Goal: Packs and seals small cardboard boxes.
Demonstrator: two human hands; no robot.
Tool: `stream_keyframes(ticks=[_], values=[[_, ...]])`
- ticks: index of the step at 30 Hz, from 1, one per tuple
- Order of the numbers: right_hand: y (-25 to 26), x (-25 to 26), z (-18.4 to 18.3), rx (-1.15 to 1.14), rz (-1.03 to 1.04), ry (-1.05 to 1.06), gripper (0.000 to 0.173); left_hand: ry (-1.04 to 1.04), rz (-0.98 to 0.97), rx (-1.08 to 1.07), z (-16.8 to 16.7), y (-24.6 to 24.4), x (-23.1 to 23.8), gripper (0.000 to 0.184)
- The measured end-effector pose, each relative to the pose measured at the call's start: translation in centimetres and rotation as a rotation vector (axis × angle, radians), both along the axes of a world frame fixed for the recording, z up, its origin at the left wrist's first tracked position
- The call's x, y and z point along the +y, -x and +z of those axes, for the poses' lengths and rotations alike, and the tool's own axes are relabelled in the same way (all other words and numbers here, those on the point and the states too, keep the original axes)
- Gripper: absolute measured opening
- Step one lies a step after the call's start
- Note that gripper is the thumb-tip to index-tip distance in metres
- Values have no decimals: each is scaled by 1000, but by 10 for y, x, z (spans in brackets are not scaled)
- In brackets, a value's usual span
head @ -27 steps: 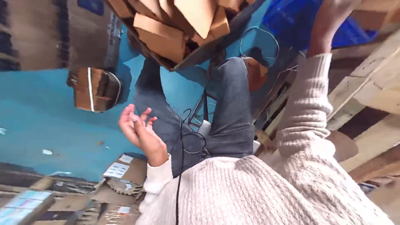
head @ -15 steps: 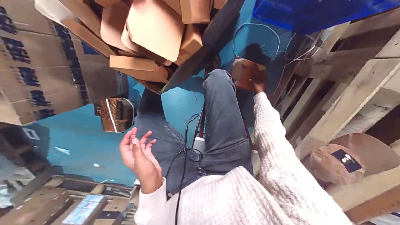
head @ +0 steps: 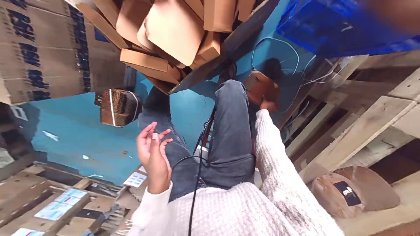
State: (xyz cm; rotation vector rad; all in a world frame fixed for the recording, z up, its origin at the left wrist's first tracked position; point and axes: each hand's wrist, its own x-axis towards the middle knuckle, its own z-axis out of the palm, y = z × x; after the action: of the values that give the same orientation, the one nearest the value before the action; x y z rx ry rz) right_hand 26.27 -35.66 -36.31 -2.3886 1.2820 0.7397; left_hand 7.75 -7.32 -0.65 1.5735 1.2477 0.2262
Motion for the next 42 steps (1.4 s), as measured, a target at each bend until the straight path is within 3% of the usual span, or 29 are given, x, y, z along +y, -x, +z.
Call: stream_keyframes(ticks=[3,7,10,13,16,19,23,25,27,28,29,31,34,36,39,42], values=[[4,0,-2,-13,10,48,102,-5,-7,-9,0,5,2,40],[-4,1,33,-100,6,-30,104,18,21,-29,5,9,3,39],[-1,0,54,-205,-1,-299,82,8,32,-103,16,13,2,39],[3,0,85,-377,26,-412,63,4,36,-204,27,25,-4,35],[15,6,150,-631,-106,-583,61,-1,24,-296,33,46,-8,33],[38,31,249,-724,-188,-1021,53,19,-80,-445,37,64,-5,40],[115,74,358,-617,111,-1392,43,146,-346,-689,54,75,-9,97],[160,94,392,-450,303,-1537,39,234,-277,-822,68,87,-18,104],[191,102,416,-265,541,-1611,45,254,-86,-868,84,111,-21,72],[197,103,423,-280,676,-1596,58,199,4,-851,90,122,-18,51],[195,103,426,-377,814,-1554,75,138,12,-834,93,134,-11,43],[180,105,424,-611,1004,-1454,99,19,-35,-823,96,159,-3,38],[178,125,442,-666,1121,-1547,98,-32,-107,-802,97,180,-13,35],[200,144,452,-737,1123,-1544,99,-49,-69,-818,99,185,-26,38],[222,155,451,-923,1203,-1380,128,-107,-2,-773,104,190,-29,79],[229,151,448,-945,1243,-1266,138,-107,-33,-774,103,197,-35,103]])
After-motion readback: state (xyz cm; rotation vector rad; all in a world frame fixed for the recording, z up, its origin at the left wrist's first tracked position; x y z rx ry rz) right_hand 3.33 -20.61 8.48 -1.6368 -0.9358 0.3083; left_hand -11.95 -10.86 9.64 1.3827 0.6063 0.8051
